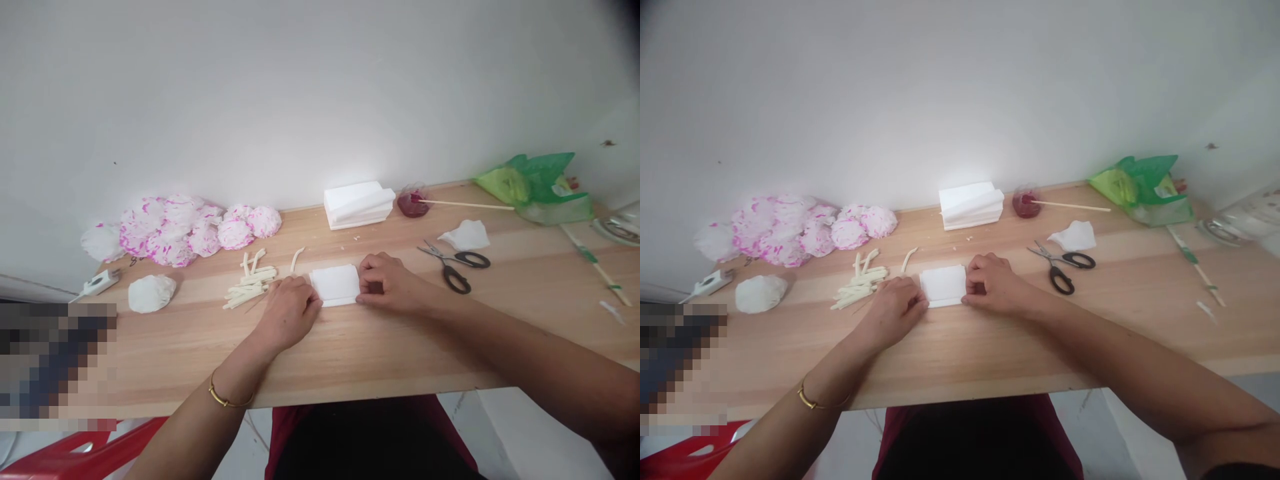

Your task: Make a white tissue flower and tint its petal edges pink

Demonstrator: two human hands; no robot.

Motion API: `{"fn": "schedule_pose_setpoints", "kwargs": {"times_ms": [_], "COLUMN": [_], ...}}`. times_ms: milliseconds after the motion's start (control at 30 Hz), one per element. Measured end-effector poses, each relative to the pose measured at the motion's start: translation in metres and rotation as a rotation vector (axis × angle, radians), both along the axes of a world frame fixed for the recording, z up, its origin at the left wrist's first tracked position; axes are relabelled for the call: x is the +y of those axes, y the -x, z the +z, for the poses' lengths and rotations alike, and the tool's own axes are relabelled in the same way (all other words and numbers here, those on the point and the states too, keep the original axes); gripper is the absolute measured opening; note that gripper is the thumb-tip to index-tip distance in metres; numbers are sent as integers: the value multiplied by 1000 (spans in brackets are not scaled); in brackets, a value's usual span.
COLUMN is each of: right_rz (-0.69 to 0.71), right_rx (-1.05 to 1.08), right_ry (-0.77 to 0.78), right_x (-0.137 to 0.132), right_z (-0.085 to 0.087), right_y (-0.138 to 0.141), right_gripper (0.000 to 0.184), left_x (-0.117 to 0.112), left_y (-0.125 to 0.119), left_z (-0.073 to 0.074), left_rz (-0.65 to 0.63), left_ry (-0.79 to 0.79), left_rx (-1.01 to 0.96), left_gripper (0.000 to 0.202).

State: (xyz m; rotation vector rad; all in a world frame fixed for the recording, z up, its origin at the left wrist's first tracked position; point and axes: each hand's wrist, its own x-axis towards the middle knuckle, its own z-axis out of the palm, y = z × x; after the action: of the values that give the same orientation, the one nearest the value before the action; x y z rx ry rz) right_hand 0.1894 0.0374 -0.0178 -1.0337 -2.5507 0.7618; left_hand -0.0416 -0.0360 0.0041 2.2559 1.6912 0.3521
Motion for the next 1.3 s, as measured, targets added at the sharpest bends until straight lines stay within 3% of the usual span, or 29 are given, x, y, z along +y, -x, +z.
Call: {"fn": "schedule_pose_setpoints", "kwargs": {"times_ms": [333, 500, 633, 767, 867, 1067, 1300], "right_rz": [-74, -54, 6, 38, 42, 113, 205], "right_rx": [-55, -36, -36, -34, -24, -25, -111], "right_ry": [79, 93, 97, 66, -12, -359, -608], "right_x": [-2, -2, -3, -3, -8, -22, -22], "right_z": [7, 8, 6, 5, 7, 12, -2], "right_y": [5, 4, 3, 2, 1, 0, 7], "right_gripper": [15, 15, 6, 13, 12, 19, 24], "left_x": [1, 2, 3, 0, -7, -26, -23], "left_y": [-1, 0, 3, 4, 2, -10, -13], "left_z": [-3, -3, -8, -15, -16, -6, -2], "left_rz": [48, 56, 30, 9, -28, -148, -215], "left_ry": [4, 26, 38, -28, -150, -358, -267], "left_rx": [-9, -108, -152, -120, -19, 264, 261], "left_gripper": [15, 5, 16, 22, 24, 18, 15]}}
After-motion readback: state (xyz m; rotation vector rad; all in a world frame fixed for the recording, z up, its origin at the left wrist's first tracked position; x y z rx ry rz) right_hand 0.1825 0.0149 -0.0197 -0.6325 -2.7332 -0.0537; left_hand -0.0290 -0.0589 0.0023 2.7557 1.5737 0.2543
